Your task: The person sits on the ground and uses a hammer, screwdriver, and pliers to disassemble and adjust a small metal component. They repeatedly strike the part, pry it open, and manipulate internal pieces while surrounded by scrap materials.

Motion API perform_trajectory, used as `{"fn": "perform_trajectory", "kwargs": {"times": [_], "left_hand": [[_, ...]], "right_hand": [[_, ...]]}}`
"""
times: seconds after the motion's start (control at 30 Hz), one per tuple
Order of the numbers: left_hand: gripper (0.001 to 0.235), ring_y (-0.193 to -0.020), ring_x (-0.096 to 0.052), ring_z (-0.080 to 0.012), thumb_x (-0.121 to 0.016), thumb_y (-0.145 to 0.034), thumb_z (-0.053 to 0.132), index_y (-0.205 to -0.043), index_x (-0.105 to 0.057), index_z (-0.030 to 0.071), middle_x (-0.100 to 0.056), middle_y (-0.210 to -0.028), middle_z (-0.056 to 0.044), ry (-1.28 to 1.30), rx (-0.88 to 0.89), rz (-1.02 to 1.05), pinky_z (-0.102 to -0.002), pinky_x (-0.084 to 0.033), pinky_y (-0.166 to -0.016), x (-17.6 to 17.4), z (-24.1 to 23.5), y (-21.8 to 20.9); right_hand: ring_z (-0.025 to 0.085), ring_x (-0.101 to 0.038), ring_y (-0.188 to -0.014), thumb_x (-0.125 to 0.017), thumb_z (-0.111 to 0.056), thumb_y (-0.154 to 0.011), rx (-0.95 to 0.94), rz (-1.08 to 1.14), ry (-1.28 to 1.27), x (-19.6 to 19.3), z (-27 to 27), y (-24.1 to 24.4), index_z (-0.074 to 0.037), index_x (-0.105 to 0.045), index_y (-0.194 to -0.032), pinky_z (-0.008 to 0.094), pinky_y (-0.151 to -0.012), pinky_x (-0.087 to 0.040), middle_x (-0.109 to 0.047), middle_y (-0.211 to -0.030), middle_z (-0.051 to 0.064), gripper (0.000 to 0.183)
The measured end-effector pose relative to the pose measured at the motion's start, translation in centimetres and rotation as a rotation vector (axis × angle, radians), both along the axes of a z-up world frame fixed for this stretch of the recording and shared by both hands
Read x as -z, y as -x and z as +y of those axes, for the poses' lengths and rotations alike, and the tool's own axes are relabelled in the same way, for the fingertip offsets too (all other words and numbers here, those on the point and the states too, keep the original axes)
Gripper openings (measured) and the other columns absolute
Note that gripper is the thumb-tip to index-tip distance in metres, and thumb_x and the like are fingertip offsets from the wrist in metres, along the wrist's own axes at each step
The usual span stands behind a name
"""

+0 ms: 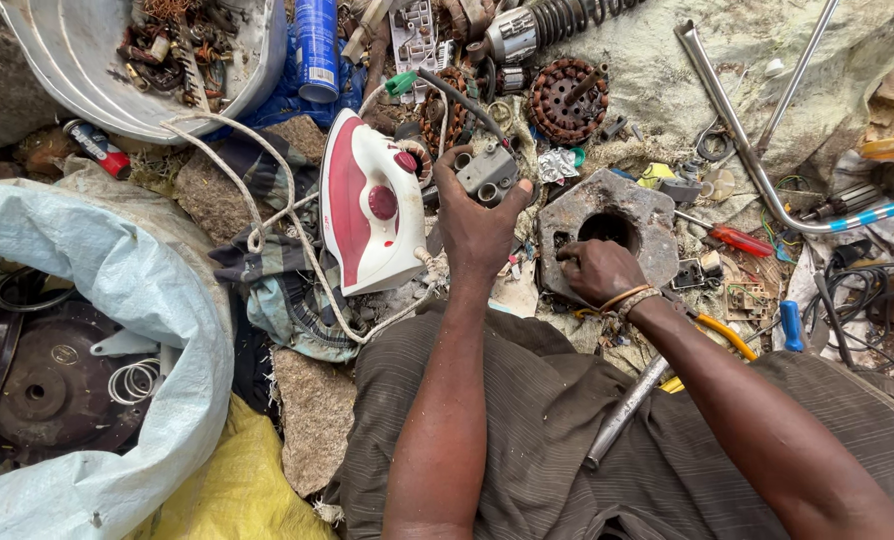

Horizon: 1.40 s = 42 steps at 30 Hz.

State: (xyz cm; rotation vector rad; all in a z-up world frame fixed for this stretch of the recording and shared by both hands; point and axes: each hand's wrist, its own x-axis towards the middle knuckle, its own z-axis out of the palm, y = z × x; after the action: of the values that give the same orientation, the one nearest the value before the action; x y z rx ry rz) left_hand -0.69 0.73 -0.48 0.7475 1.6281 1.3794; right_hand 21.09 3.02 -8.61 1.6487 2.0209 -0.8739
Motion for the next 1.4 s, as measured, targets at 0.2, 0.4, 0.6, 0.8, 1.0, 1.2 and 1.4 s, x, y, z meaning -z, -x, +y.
{"fn": "perform_trajectory", "kwargs": {"times": [0.2, 0.4, 0.6, 0.8, 1.0, 1.2, 1.4], "left_hand": [[0.079, -0.104, -0.07, -0.0252, -0.082, -0.078, 0.023, -0.14, -0.036, 0.01, -0.065, -0.118, -0.018, -0.03, -0.018, 0.035, -0.039, -0.061, -0.088, 0.5, 0.3, -0.1], [0.078, -0.104, -0.072, -0.0252, -0.081, -0.078, 0.023, -0.14, -0.035, 0.011, -0.067, -0.117, -0.019, -0.032, 0.002, -0.003, -0.037, -0.062, -0.09, 0.6, 0.5, -0.2], [0.078, -0.104, -0.073, -0.0265, -0.081, -0.077, 0.023, -0.139, -0.035, 0.01, -0.067, -0.117, -0.02, -0.03, -0.003, -0.021, -0.039, -0.063, -0.091, 0.5, 0.3, 0.1], [0.079, -0.107, -0.072, -0.0272, -0.081, -0.077, 0.022, -0.139, -0.035, 0.011, -0.065, -0.12, -0.021, -0.011, -0.014, -0.022, -0.039, -0.063, -0.09, 0.5, 0.4, -0.1], [0.08, -0.106, -0.072, -0.0267, -0.081, -0.075, 0.022, -0.139, -0.035, 0.011, -0.065, -0.12, -0.02, 0.023, -0.008, -0.019, -0.039, -0.062, -0.091, 0.9, 0.5, -0.2], [0.097, -0.123, -0.057, -0.0366, -0.091, -0.076, 0.018, -0.147, -0.027, -0.001, -0.053, -0.136, -0.028, -0.138, -0.176, 0.28, -0.046, -0.048, -0.103, 0.6, -0.3, 0.8], [0.07, -0.108, -0.067, -0.0269, -0.082, -0.078, 0.011, -0.136, -0.043, 0.007, -0.061, -0.124, -0.021, -0.165, -0.296, -0.042, -0.039, -0.058, -0.092, -1.5, -3.0, 2.9]], "right_hand": [[0.015, -0.033, -0.045, -0.065, -0.027, -0.098, 0.055, -0.014, -0.008, 1.9, 1.7, -0.1, -0.019, -0.077, -0.118, 0.035, -0.043, -0.035, -0.058, -0.054, 0.008, 0.026], [0.01, -0.047, -0.047, -0.07, -0.022, -0.096, -0.114, -0.112, -0.12, 3.7, 2.6, 0.1, -0.006, -0.079, -0.096, 0.031, -0.044, -0.045, -0.06, -0.065, 0.002, 0.018], [0.018, -0.047, -0.049, -0.067, -0.025, -0.097, -0.001, -0.022, -0.175, 3.6, 1.2, -0.2, -0.013, -0.076, -0.096, 0.033, -0.044, -0.043, -0.065, -0.067, 0.009, 0.015], [0.016, -0.053, -0.066, -0.071, -0.021, -0.099, 0.707, 0.7, 0.136, 0.2, -2.3, -5.5, -0.004, -0.075, -0.102, 0.03, -0.057, -0.044, -0.064, -0.085, 0.009, 0.018], [0.029, -0.067, -0.096, -0.053, -0.02, -0.101, 1.019, 1.382, 0.572, -3.5, -2.2, -4.7, 0.007, -0.07, -0.107, 0.039, -0.081, -0.057, -0.071, -0.11, 0.02, 0.032], [0.031, -0.068, -0.104, -0.052, -0.021, -0.103, 1.052, 1.376, 0.682, -9.0, -2.0, 0.0, 0.009, -0.065, -0.114, 0.043, -0.094, -0.057, -0.07, -0.116, 0.021, 0.034], [0.031, -0.068, -0.107, -0.055, -0.017, -0.103, 0.921, 1.441, 0.674, -11.4, -3.4, 2.0, 0.009, -0.066, -0.116, 0.043, -0.098, -0.056, -0.069, -0.116, 0.021, 0.031]]}}
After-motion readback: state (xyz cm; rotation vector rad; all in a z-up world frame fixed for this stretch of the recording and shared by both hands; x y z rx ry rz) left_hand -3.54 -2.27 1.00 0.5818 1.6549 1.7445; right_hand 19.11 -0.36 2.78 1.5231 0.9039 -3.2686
